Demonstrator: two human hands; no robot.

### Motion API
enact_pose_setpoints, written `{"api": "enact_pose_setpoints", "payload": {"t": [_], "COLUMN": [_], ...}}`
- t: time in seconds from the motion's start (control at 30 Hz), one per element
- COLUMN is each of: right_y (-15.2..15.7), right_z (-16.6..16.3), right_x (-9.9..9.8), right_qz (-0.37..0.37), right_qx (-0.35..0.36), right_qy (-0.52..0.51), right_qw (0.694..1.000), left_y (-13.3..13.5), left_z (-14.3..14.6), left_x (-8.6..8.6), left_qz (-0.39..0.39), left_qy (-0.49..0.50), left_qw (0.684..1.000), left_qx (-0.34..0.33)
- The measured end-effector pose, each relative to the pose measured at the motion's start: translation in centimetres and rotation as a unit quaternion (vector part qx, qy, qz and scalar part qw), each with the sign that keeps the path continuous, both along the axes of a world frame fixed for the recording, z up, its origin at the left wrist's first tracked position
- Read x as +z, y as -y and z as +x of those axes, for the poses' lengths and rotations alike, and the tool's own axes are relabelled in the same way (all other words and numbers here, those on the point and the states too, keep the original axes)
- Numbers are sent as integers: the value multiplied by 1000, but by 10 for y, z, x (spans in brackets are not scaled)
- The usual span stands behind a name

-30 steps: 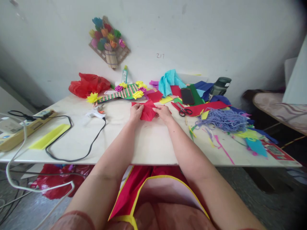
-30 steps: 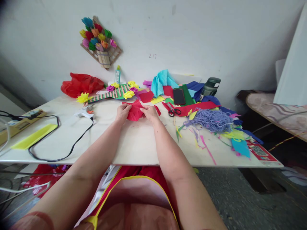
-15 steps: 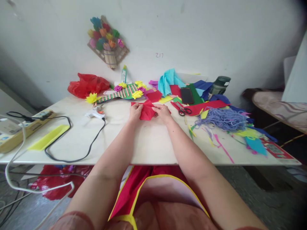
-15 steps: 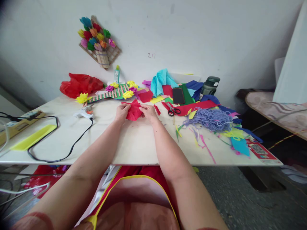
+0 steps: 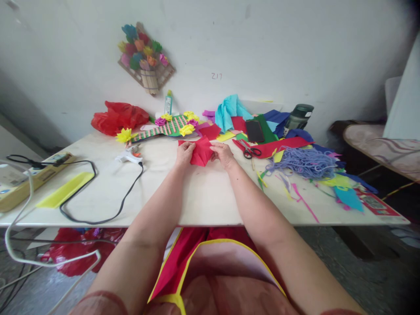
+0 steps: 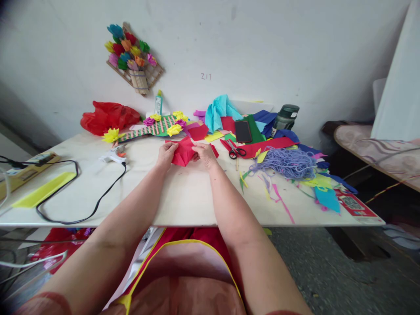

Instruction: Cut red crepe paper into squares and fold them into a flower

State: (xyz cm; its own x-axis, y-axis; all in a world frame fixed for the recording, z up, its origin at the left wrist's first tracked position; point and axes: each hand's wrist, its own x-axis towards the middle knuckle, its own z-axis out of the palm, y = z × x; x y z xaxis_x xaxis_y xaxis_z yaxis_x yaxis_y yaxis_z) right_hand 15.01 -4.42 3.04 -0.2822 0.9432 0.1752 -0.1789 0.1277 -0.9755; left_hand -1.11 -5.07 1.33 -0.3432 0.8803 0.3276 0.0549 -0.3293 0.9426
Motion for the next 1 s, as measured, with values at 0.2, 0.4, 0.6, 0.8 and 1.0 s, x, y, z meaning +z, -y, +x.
{"api": "enact_pose_setpoints", "payload": {"t": [0.2,0.4,0.6,0.8,1.0], "right_y": [0,0,3,6,0], "right_z": [-1,-1,0,0,-4], "right_x": [0,-2,1,3,-4], "right_qz": [4,14,46,66,105], "right_qx": [-7,-3,3,-5,-60], "right_qy": [33,15,19,26,34], "right_qw": [999,1000,999,997,992], "left_y": [0,0,1,2,6], "left_z": [-1,0,1,2,4], "left_x": [0,0,1,3,6], "left_qz": [-5,-7,-10,-28,-39], "left_qy": [2,38,52,46,67], "left_qw": [1000,999,998,998,996], "left_qx": [2,-13,-32,-28,-45]}}
